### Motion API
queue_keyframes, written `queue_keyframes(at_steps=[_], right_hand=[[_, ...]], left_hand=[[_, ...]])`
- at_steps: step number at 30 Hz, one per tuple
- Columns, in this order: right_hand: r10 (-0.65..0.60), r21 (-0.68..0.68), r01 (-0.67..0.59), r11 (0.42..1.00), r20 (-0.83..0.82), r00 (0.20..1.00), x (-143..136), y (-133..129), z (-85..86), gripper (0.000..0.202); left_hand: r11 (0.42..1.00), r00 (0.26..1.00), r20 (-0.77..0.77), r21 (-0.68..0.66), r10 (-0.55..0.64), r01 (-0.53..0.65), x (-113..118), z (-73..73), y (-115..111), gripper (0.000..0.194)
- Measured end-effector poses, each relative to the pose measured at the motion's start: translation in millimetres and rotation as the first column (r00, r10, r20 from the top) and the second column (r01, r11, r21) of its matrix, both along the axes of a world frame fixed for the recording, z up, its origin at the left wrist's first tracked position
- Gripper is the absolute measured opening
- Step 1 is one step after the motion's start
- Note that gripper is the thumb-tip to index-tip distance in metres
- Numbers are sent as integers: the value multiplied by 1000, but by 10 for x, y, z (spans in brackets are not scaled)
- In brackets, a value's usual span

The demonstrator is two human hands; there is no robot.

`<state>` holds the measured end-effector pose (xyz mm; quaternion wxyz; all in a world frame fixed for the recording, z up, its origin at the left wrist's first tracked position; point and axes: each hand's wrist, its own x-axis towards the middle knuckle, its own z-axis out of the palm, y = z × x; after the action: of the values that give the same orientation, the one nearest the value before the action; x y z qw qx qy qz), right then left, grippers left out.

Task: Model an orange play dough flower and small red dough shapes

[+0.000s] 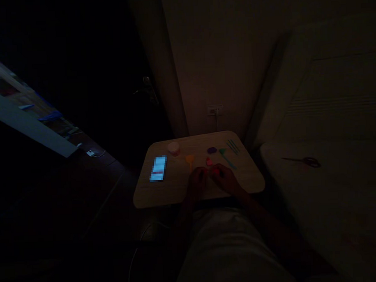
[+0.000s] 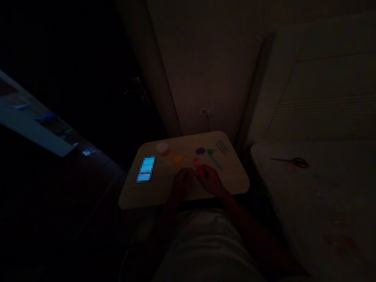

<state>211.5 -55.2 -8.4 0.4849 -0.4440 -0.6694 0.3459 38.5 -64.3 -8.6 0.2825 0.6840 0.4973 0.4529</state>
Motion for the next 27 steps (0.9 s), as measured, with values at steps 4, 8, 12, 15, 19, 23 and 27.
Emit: queue_keyframes(at_steps=[4,8,12,15,19,23,27], right_hand=[[-10,-10,10,1000,15,1000,3,0,5,19],[0,-3,0,1000,25,1000,7,-10,43,19],[-3,-27,4,1000,34,999,24,-15,57,19],[-10,-21,11,1000,44,999,42,-9,44,21],[-13,-12,13,1000,46,999,56,3,18,21],[-9,1,9,1000,38,999,57,6,14,19],[-1,-25,2,1000,40,999,53,-2,32,22]], left_hand=[[1000,1000,-2,-5,-5,5,4,22,-3,16],[1000,1000,-17,1,-23,24,7,21,-8,15],[1000,999,-21,10,-28,28,25,5,-3,16],[999,999,-18,20,-29,29,40,-2,8,15],[1000,999,-25,7,-30,30,47,15,13,14],[999,999,-26,-2,-43,43,48,45,3,14],[999,998,-31,4,-48,48,45,62,-1,13]])
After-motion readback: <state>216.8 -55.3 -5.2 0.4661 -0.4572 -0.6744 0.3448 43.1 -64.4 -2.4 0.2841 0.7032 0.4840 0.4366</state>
